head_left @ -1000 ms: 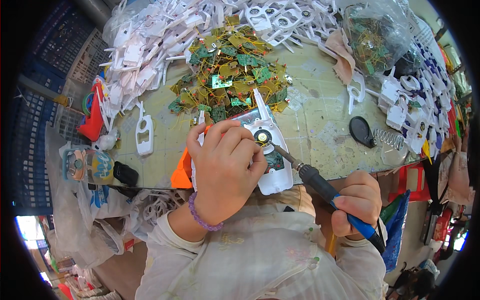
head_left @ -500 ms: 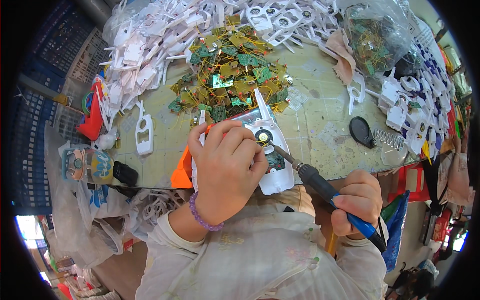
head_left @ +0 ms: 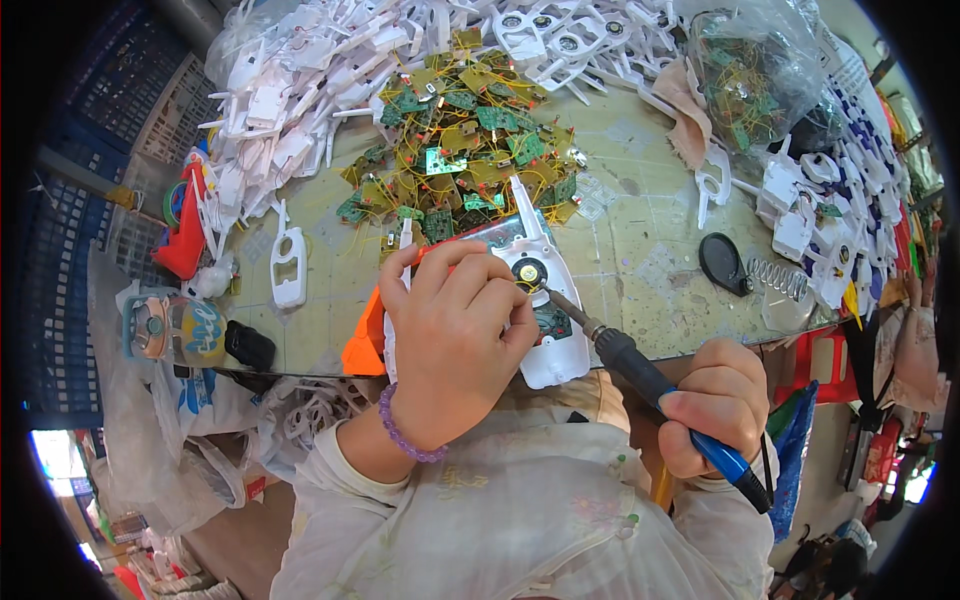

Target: Soldering wires and components onto small circuit boards for toy assembly.

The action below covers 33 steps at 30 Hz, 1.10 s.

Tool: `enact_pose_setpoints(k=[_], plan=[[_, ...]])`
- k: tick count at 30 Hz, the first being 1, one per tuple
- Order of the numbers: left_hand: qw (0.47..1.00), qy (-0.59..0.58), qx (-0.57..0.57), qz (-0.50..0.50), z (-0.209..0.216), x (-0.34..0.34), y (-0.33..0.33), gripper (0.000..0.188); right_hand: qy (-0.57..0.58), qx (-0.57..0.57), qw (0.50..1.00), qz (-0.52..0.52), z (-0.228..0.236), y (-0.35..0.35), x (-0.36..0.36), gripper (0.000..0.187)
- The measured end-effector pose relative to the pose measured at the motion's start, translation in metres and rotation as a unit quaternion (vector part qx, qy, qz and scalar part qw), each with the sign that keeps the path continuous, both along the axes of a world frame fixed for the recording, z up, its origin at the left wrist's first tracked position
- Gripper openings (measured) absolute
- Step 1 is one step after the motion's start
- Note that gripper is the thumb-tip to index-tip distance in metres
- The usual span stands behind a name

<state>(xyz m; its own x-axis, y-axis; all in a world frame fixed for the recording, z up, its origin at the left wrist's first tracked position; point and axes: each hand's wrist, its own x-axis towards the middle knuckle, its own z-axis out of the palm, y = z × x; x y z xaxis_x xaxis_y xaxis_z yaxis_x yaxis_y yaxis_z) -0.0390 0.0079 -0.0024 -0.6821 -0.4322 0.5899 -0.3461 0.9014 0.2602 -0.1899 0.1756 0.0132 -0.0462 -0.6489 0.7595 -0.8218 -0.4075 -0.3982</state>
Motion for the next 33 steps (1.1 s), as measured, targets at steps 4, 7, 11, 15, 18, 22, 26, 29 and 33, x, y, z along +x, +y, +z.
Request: enact_pose_setpoints(k=[4,7,11,15,18,22,26,29,33], plan=[[1.0,-0.009,0.014,-0.001,-0.002,0.003,0.0,0.01,0.016,-0.004,1.0,0.024,0.006,-0.004,-0.004,0.028],[1.0,-0.01,0.016,0.002,-0.002,0.004,-0.001,0.01,0.016,0.01,0.999,0.029,0.01,-0.006,-0.004,0.028],[1.0,-0.008,0.017,0.003,-0.003,0.003,-0.002,0.01,0.018,-0.002,1.0,0.022,0.006,-0.006,-0.002,0.027],[1.0,-0.013,0.013,0.008,-0.001,0.004,-0.002,0.01,-0.002,-0.016,1.0,-0.008,-0.002,-0.002,0.001,0.017],[1.0,-0.015,0.011,0.011,-0.001,0.004,-0.001,0.009,-0.003,-0.021,1.0,-0.008,-0.003,0.003,-0.004,0.02],[1.0,-0.014,0.007,0.007,-0.001,0.001,0.0,0.009,-0.043,-0.062,0.996,-0.048,-0.012,0.017,-0.009,0.022],[1.0,-0.009,0.017,-0.007,0.002,-0.001,0.001,0.009,-0.085,-0.185,0.954,-0.221,-0.035,0.041,-0.029,0.023],[1.0,-0.014,0.026,-0.008,-0.002,0.006,-0.006,0.011,-0.18,-0.26,0.859,-0.404,-0.026,0.067,-0.059,0.016],[1.0,-0.004,0.002,-0.026,0.006,0.01,-0.004,0.023,-0.27,-0.394,0.76,-0.44,-0.005,0.124,-0.086,0.007]])
